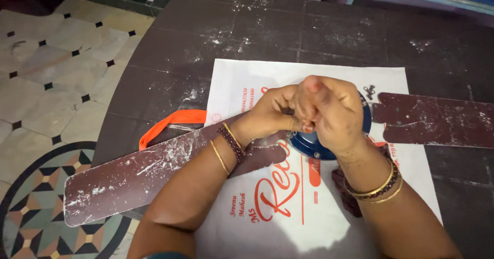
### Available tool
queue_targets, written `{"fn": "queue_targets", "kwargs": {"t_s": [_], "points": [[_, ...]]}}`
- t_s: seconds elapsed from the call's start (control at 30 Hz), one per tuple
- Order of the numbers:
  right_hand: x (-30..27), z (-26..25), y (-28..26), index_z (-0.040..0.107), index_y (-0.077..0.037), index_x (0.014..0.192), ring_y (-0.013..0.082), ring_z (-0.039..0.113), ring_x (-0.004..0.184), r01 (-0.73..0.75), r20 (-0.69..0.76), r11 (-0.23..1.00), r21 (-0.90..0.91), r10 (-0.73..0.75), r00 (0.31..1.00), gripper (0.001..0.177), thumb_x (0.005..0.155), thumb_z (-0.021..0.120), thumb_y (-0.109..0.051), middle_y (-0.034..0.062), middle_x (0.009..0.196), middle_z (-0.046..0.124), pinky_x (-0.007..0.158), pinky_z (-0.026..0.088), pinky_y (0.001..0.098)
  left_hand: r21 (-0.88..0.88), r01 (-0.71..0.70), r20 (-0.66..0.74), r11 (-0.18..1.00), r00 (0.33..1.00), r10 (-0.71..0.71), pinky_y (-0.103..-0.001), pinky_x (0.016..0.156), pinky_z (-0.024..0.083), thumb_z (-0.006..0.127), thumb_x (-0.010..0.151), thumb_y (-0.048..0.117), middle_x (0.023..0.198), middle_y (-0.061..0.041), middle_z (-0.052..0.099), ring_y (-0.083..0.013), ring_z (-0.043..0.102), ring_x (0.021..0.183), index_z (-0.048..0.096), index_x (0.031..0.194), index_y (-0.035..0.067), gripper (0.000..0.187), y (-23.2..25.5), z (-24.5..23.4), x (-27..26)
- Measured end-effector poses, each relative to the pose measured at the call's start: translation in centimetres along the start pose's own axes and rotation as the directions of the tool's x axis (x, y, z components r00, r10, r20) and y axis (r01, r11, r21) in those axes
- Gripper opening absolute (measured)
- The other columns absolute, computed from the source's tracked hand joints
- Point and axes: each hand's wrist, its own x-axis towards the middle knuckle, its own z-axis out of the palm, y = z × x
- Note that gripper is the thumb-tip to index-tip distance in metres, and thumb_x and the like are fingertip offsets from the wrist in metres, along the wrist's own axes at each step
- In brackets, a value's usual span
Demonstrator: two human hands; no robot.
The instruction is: The person uses a green screwdriver to tighten screws on the blue motor housing of a ceiling fan. They wipe the motor housing with a cloth and continue adjusting internal components while the fan blades remain attached.
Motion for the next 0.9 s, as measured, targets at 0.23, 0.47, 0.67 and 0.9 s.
{"fn": "queue_targets", "kwargs": {"t_s": [0.23, 0.47, 0.67, 0.9], "points": [[0.6, -2.7, 0.1, 0.046, -0.005, 0.059, 0.0138, 0.041, 0.050, -0.095, 0.424, 0.943, 0.319, -0.053, 0.904, 0.052, 0.108, 0.054, -0.021, 0.0048, 0.057, 0.047, 0.052, 0.034, 0.0309, 0.086, 0.008, 0.072, 0.996, 0.997, -0.015, -0.031, 0.093, 0.058, 0.082, 0.091, 0.000, 0.101, -0.007, 0.074, -0.0120, 0.071, 0.099, 0.062, 0.106, 0.003, 0.025, -0.5, -0.1, -0.3], [0.2, -3.0, -1.2, 0.051, -0.007, 0.067, 0.0147, 0.045, 0.056, -0.080, 0.169, 0.965, 0.249, 0.038, 0.985, 0.048, 0.111, 0.055, -0.023, 0.0029, 0.060, 0.049, 0.057, 0.040, 0.0338, 0.205, 0.196, -0.005, 0.959, 0.980, -0.199, -0.031, 0.091, 0.061, 0.073, 0.097, 0.005, 0.101, -0.011, 0.078, -0.0150, 0.075, 0.095, 0.074, 0.108, -0.005, 0.015, -1.5, -0.6, 0.1], [-0.1, 3.0, -1.2, 0.049, 0.000, 0.084, 0.0115, 0.049, 0.070, 0.092, -0.211, 0.838, -0.537, -0.239, 0.948, 0.036, 0.109, 0.049, -0.026, 0.0033, 0.081, 0.047, 0.062, 0.044, 0.0288, 0.312, 0.054, -0.025, 0.948, 0.999, -0.048, -0.029, 0.093, 0.059, 0.074, 0.093, -0.001, 0.103, -0.007, 0.078, -0.0120, 0.072, 0.098, 0.075, 0.113, -0.001, 0.020, -0.5, -1.0, -0.2], [-0.1, 2.5, 0.5, 0.049, -0.003, 0.078, 0.0069, 0.044, 0.061, 0.070, -0.257, 0.895, -0.441, -0.201, 0.945, 0.042, 0.112, 0.051, -0.029, -0.0009, 0.072, 0.046, 0.056, 0.036, 0.0244, 0.725, 0.271, -0.221, 0.634, 0.962, -0.159, -0.028, 0.077, 0.058, 0.077, 0.085, -0.001, 0.084, -0.006, 0.078, -0.0111, 0.072, 0.081, 0.077, 0.095, 0.001, 0.010, 2.5, 0.5, -0.8]]}}
